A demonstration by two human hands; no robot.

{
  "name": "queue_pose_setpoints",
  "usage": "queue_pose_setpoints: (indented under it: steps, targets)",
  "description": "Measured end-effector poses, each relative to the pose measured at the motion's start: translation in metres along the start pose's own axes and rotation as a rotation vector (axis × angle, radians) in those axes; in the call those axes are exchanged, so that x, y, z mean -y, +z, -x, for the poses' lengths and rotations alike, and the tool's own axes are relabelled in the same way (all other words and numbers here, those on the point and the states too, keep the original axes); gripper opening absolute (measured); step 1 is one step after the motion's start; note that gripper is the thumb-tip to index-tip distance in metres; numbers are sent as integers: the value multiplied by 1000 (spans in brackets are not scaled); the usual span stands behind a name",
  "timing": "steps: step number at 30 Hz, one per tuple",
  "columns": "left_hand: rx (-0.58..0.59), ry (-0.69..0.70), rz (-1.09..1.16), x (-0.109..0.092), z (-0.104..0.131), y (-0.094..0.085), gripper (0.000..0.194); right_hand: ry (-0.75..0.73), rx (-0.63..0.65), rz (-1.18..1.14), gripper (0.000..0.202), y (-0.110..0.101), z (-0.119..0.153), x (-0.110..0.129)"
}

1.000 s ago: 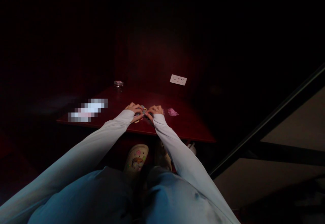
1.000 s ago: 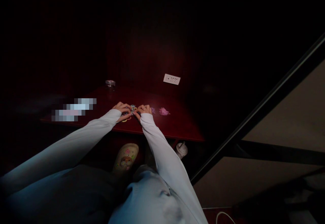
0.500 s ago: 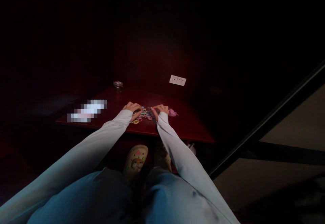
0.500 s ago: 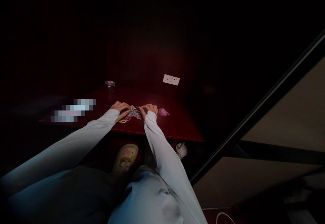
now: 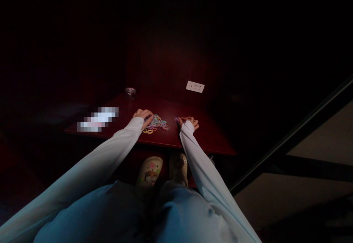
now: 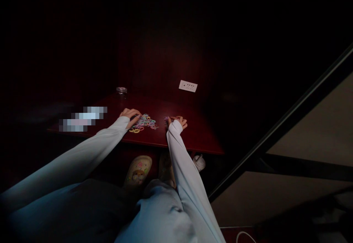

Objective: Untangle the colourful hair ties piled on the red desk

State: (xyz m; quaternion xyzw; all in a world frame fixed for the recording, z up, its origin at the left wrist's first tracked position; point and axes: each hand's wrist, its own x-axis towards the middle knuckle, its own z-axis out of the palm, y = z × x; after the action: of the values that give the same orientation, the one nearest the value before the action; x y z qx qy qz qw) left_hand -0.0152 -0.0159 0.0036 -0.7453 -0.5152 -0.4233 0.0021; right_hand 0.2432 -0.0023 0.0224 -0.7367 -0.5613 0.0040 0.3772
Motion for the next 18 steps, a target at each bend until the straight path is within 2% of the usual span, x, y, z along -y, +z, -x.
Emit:
queue_pose_setpoints:
  steps: [6, 10, 14, 18]
  targets:
    - [-17, -76, 63, 2, -2, 0, 23, 18, -36, -101, 34, 5, 3, -2]
    - [4, -122, 176, 6, -2, -3, 32, 8, -18, -121, 33, 10, 5, 0]
    - [55, -100, 264, 13, 3, -6, 37, 13, 40, -127, 26, 18, 6, 1]
    - [122, -42, 251, 19, 10, -7, 33, -43, 53, -149, 20, 24, 12, -2]
